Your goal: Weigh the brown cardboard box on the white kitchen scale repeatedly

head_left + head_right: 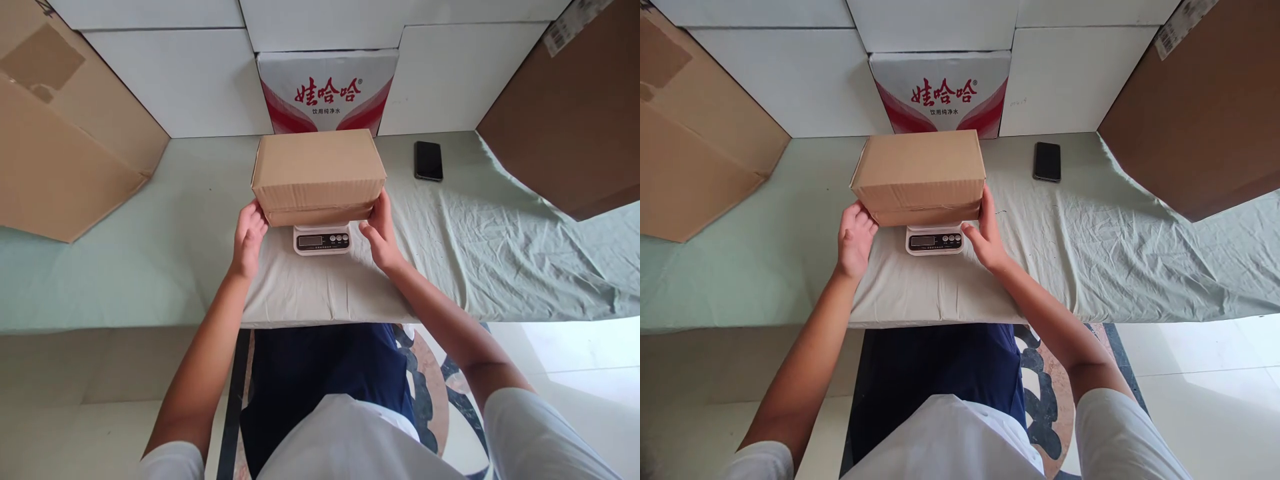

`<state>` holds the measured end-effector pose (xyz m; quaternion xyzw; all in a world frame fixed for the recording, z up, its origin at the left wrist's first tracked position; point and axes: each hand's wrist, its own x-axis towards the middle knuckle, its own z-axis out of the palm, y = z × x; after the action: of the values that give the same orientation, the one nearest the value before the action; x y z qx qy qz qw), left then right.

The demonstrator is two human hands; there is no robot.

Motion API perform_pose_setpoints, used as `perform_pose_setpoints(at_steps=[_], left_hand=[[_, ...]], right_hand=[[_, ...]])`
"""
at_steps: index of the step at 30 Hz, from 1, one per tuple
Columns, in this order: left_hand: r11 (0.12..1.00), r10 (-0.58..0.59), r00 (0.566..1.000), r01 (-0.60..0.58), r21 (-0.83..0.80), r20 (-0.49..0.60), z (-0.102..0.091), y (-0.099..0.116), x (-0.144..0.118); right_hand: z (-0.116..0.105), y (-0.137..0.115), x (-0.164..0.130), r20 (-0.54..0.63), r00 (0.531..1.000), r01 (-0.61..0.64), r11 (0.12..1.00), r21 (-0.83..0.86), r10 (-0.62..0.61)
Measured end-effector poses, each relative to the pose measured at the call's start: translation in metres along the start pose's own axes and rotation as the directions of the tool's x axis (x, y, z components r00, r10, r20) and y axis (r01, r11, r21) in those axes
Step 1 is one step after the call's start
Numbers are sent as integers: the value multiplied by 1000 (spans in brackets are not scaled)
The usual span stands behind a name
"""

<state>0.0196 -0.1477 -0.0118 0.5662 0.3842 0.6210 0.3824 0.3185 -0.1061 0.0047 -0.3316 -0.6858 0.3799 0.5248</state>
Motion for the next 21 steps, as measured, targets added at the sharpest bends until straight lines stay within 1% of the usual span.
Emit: perform_pose_setpoints(at_steps=[6, 11, 16, 21], left_hand=[[1000, -29, 999, 29, 5, 42, 6, 2, 3], [996, -85, 995, 84, 17, 59, 6, -2, 0], [998, -68, 997, 67, 14, 44, 5, -4, -2], [998, -61, 997, 60, 15, 53, 5, -6, -2]], right_hand=[[0, 7, 2, -35, 999, -18, 1000, -4, 18], [-1, 7, 1, -26, 998, -58, 998, -14, 58], [-1, 9, 0, -36, 998, -56, 998, 19, 57], [-2, 12, -1, -30, 998, -49, 998, -30, 48]])
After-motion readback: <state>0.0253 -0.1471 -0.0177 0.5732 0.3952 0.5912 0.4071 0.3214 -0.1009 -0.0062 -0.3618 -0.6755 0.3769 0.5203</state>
